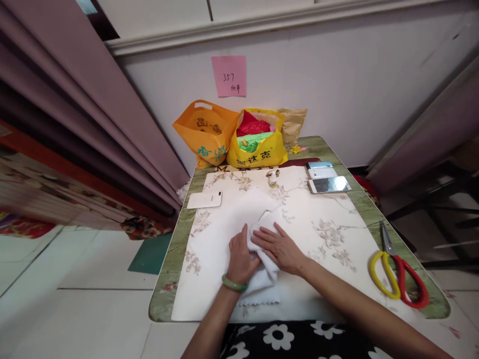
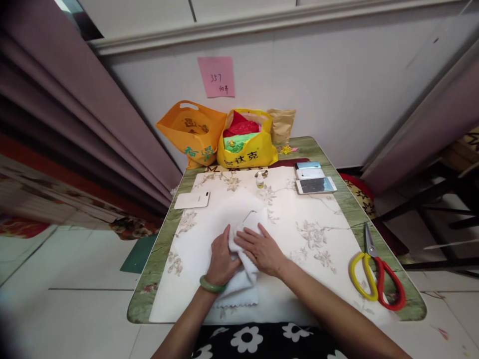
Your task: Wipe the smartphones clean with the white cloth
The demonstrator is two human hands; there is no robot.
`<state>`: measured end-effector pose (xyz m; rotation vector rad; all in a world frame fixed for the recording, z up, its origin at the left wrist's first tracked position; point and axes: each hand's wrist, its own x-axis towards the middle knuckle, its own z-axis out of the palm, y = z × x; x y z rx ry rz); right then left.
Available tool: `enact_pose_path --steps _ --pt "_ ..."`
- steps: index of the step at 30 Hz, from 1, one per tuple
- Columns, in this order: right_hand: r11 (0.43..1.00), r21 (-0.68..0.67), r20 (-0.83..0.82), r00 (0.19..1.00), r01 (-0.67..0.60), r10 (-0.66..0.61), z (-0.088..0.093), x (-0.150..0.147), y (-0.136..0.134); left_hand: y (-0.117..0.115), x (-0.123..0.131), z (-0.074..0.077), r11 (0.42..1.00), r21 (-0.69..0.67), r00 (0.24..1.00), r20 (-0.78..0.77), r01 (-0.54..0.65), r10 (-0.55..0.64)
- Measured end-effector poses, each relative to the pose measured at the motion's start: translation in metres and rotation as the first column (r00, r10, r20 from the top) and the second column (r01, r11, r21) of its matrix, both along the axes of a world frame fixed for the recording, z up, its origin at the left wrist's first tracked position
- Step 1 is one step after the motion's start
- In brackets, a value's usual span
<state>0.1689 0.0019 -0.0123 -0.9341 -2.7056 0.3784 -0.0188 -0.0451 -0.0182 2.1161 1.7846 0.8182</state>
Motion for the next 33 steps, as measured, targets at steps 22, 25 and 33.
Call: enact_pose_path --steps 22,25,33 --pt "0.973 0.017 0.024 0.973 0.229 -0.229 -0.006 -0.004 0.019 -0.007 0.007 0.013 0.988 0.042 0.983 -0.103 -0.150 0.154" --pt "0.929 0.065 0.034 0.930 0.364 -0.367 -0.011 -0.006 0.024 -0.007 0.007 0.014 0.986 0.047 0.983 -0.082 -0.161 0.165" --pt "0.851 0.083 -0.175 0.848 0.519 -0.500 -0.017 0.020 0.000 -0.007 0.004 0.007 0.984 0.075 0.979 0.135 -0.162 0.151"
